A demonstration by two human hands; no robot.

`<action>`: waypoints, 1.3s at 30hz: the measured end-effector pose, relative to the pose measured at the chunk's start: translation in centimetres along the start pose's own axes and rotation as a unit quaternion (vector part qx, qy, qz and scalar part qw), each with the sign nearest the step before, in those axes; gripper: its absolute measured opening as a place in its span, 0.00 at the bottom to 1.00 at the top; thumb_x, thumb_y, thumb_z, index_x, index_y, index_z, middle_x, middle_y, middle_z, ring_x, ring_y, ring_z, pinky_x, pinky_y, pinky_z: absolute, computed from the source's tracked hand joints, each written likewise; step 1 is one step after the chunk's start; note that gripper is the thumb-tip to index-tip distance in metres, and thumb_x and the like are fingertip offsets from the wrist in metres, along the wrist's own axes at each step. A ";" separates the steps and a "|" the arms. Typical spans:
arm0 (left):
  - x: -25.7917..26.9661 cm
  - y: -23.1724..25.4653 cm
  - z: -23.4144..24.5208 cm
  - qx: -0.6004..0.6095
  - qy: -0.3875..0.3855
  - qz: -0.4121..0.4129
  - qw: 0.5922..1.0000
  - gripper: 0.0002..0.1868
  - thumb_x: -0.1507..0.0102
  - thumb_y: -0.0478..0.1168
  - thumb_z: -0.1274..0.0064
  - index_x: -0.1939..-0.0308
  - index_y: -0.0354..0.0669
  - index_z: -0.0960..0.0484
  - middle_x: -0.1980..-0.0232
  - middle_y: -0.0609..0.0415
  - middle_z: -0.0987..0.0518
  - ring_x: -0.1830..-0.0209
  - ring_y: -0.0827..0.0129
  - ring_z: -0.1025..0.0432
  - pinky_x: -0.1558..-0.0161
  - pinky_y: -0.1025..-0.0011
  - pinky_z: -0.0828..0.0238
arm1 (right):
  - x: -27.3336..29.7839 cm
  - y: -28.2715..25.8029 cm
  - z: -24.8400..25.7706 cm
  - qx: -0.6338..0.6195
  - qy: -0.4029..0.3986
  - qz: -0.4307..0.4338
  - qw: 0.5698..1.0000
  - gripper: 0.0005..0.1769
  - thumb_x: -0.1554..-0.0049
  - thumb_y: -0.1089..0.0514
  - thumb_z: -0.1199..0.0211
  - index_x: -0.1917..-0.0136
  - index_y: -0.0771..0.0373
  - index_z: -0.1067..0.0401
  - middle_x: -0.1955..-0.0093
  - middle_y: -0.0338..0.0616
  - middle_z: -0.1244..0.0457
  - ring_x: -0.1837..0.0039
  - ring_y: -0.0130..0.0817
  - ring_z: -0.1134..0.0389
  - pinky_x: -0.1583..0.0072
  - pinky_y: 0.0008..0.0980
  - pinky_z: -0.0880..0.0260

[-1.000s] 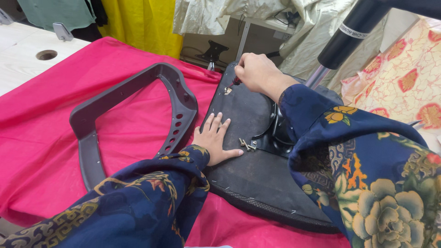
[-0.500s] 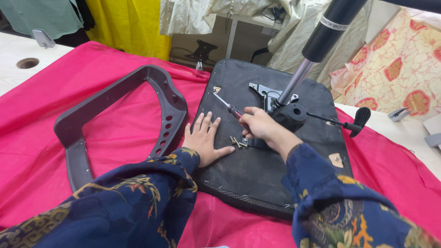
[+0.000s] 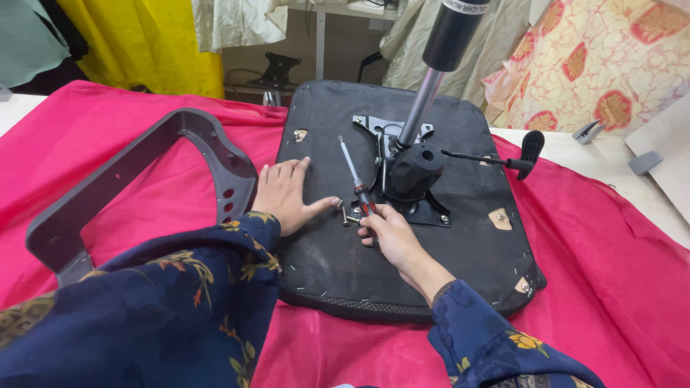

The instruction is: The person uses a screwdriver to fasten screws into the underside of an office chair seat, securing the metal mounting plate to the seat base. The person works methodically, tightening each screw in sequence while stabilizing the seat with the other hand.

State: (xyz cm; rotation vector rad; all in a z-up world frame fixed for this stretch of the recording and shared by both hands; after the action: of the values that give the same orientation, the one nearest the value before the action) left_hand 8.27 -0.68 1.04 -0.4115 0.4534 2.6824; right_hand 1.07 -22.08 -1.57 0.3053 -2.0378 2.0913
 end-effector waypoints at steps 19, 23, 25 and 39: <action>-10.5 -4.9 -3.4 0.072 -0.031 0.149 0.986 0.28 0.38 0.46 0.38 0.38 0.40 0.29 0.45 0.44 0.24 0.44 0.49 0.25 0.43 0.56 0.28 | 1.3 -0.1 -0.1 0.037 0.008 0.022 0.999 0.17 0.45 0.60 0.37 0.42 0.65 0.28 0.56 0.35 0.33 0.55 0.20 0.33 0.50 0.23 0.29; -11.2 -5.6 -2.5 0.074 0.014 0.178 0.981 0.21 0.39 0.46 0.35 0.49 0.38 0.21 0.50 0.43 0.21 0.48 0.48 0.24 0.48 0.55 0.28 | 1.2 -0.1 -0.1 0.033 0.004 0.020 0.999 0.16 0.45 0.60 0.36 0.43 0.65 0.27 0.57 0.35 0.33 0.56 0.20 0.32 0.50 0.23 0.29; -11.8 -6.2 -2.3 0.064 -0.027 0.205 0.976 0.17 0.37 0.49 0.36 0.54 0.40 0.16 0.50 0.42 0.19 0.49 0.49 0.23 0.46 0.56 0.28 | 1.1 -0.2 0.0 0.029 -0.001 0.020 0.999 0.16 0.45 0.60 0.36 0.43 0.65 0.27 0.57 0.34 0.32 0.55 0.19 0.32 0.50 0.23 0.28; -12.5 -7.5 -4.3 0.135 -0.088 0.148 0.976 0.13 0.35 0.39 0.44 0.48 0.54 0.11 0.46 0.44 0.22 0.50 0.56 0.23 0.43 0.62 0.28 | 0.8 0.2 0.3 0.041 -0.006 0.018 0.999 0.15 0.45 0.60 0.36 0.44 0.64 0.27 0.56 0.35 0.32 0.54 0.19 0.31 0.50 0.23 0.28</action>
State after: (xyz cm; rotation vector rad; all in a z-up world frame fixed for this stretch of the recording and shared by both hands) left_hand 23.33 0.21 -0.45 -0.0266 0.8704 2.8475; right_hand 0.22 -22.33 -1.50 0.2965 -1.9815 2.2024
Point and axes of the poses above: each hand's wrist, its own x-axis away from the middle knuckle, its own z-axis out of the back of the hand, y = z × x, the point moved 4 cm from there along -x, towards the middle knuckle
